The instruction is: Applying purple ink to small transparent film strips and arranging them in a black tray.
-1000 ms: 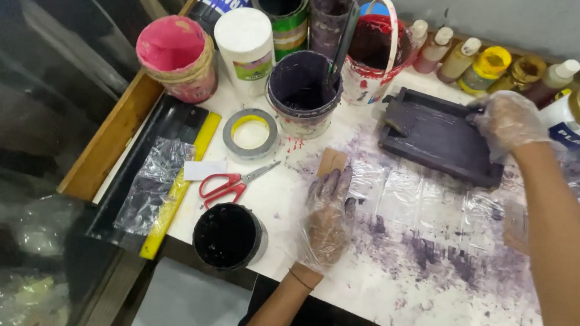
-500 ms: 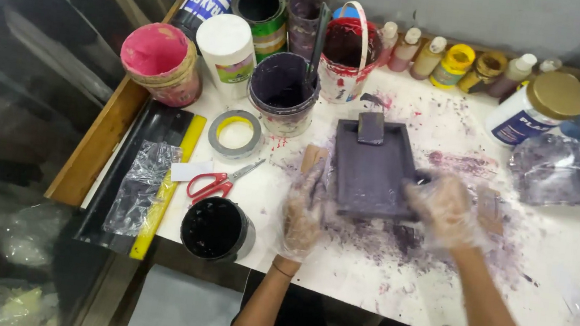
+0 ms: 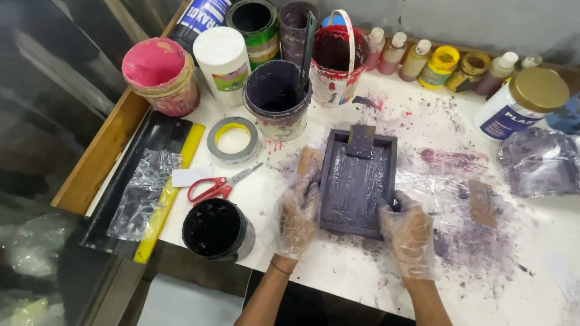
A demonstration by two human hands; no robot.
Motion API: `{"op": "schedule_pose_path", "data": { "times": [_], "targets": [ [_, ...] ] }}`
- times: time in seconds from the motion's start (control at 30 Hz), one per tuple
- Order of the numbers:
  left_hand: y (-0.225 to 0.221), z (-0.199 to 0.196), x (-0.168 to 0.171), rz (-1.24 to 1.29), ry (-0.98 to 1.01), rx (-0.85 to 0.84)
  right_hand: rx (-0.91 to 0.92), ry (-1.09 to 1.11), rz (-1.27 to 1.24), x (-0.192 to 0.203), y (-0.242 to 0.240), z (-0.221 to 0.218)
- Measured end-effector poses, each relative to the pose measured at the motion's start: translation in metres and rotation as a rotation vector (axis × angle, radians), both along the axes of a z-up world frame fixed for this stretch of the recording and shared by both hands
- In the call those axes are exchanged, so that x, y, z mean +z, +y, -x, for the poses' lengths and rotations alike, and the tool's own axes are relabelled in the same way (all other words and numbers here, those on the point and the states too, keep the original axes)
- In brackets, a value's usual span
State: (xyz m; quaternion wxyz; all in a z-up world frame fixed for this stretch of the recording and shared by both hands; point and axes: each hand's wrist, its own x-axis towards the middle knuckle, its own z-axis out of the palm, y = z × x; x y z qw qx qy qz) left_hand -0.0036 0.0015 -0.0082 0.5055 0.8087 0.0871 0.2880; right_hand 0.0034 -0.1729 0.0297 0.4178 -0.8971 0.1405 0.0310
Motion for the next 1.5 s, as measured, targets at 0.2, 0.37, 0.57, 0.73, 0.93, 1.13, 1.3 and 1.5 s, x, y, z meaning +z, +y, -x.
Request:
{"op": "schedule_pose_path", "data": {
  "times": [0.2, 0.37, 0.57, 0.73, 0.93, 1.13, 1.3, 1.5],
  "targets": [
    [-0.003, -0.011, -0.029, -0.245, -0.009, 0.117, 0.034, -0.076, 0.012, -0.008, -0.005, -0.001],
    [-0.005, -0.005, -0.008, -0.308, -0.094, 0.043, 0.066, -0.123, 0.143, -0.001, -0.01, -0.003],
    [0.002, -0.012, -0.043, -0.431, -0.071, -0.009, 0.37, -0.318, 0.178, 0.014, -0.03, -0.06],
    [0.004, -0.012, -0.043, -0.538, 0.011, 0.002, 0.59, -0.257, 0.42, 0.014, 0.013, -0.134],
    [0.006, -0.011, -0.044, -0.565, 0.086, -0.027, 0.713, -0.594, 0.494, -0.078, 0.005, -0.2],
    [0.002, -0.009, -0.041, -0.589, 0.085, -0.01, 0.859, -0.915, 0.259, -0.09, -0.019, -0.182],
    [0.003, -0.009, -0.044, -0.625, 0.105, -0.024, 0.844, -0.696, 0.41, -0.099, -0.02, -0.16],
    [-0.001, -0.006, -0.038, -0.646, 0.178, -0.013, 0.718, -0.435, 0.682, -0.068, -0.018, -0.085]
  ]
}}
